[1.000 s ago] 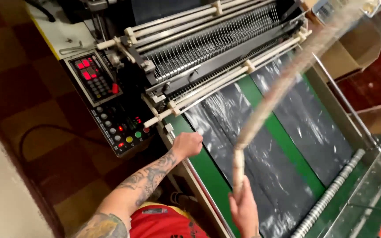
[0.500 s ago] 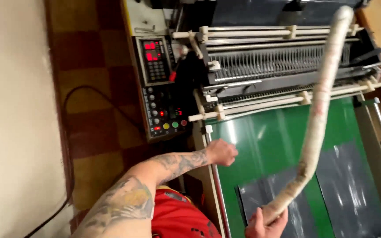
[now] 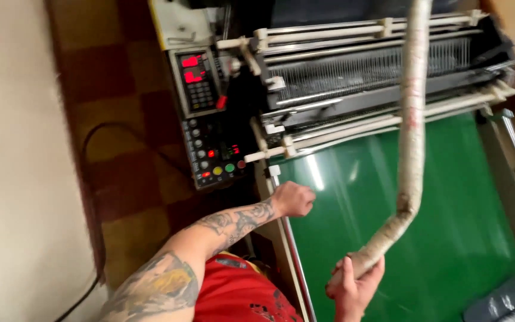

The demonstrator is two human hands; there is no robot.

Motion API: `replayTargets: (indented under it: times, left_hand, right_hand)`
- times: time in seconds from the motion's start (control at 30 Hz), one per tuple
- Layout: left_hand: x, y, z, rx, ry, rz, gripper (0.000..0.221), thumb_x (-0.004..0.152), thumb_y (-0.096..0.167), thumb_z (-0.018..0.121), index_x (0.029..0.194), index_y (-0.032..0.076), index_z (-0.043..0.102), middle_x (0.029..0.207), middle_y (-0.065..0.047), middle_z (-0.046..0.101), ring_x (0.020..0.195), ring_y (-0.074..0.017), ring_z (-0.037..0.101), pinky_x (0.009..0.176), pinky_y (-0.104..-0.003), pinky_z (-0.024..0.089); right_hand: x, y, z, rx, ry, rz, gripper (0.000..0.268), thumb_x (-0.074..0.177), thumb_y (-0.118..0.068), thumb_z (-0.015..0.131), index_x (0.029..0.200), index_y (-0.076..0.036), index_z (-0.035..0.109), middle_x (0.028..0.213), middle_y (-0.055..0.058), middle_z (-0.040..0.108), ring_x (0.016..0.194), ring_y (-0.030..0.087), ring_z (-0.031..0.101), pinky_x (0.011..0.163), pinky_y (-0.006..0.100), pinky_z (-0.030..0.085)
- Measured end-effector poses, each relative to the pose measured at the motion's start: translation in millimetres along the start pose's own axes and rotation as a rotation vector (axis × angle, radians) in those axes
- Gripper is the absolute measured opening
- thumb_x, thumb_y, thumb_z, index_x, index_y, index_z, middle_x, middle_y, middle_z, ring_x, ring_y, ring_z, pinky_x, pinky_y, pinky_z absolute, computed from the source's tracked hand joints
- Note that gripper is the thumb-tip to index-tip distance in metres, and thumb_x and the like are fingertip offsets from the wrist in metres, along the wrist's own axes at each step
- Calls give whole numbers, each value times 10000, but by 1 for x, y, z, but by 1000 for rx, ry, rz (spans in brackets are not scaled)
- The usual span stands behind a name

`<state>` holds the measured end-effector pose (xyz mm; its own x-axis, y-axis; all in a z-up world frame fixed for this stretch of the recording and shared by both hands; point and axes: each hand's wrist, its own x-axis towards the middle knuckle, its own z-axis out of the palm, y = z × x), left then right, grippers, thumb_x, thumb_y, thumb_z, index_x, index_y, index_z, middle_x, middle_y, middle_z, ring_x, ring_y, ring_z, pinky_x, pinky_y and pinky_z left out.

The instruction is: Using a guide stick to flatten and align plastic bags on a conveyor belt as they are produced by a machine.

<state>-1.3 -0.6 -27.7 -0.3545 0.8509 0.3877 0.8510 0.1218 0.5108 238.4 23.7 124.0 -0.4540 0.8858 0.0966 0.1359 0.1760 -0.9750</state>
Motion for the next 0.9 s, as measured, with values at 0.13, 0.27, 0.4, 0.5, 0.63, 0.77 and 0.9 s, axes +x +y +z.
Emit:
replayTargets:
  times: [0.13,0.27,0.4,0.5,0.63,0.77,0.9]
  left_hand:
    - [-4,-9,28,86,111,-8,182,791,314,526,652,205,570,704,-8,606,535,-351,632,365,-492,435]
    - [-3,-7,10,16,-75,-49,211,807,290,465,675,165,572,756,-23,631,605,-370,648,444,-510,481]
    - [-8,-17,17,151,153,35,27,723,334,532,712,314,519,683,90,511,649,-172,665,540,-327,536]
    - [-7,-12,2,127,131,25,47,745,328,551,702,317,536,679,84,523,669,-168,670,554,-326,541]
    - [-6,-12,0,147,96,-15,85,767,309,572,683,316,563,665,69,543,664,-180,668,576,-334,551]
    - [-7,-5,-12,128,26,-33,92,780,318,569,690,317,589,675,66,566,659,-194,669,589,-343,554]
    - [4,6,-24,18,-222,-62,154,848,223,537,734,196,636,751,12,636,598,-292,606,516,-438,456]
  right_hand:
    - [6,-5,10,89,57,114,403,886,-97,639,1247,-97,459,855,89,601,586,146,594,470,304,532]
    - [23,17,19,244,169,171,544,877,-90,676,1346,-122,402,880,87,567,567,141,580,414,307,508]
    - [33,59,12,299,259,174,684,947,-88,641,1537,-102,297,979,122,605,605,177,642,424,299,577]
    - [27,81,-7,304,428,223,710,952,-67,640,1557,-97,270,930,153,614,566,221,647,419,335,587]
    - [-7,118,-56,193,705,330,709,953,-103,666,1558,-108,294,768,194,639,480,271,637,385,352,566]
    - [-67,168,-124,176,898,407,719,958,-117,670,1560,-100,278,825,158,642,538,225,648,425,325,568]
    - [-104,178,-162,254,995,551,298,922,-110,664,1163,-50,501,863,144,615,588,218,595,439,366,513]
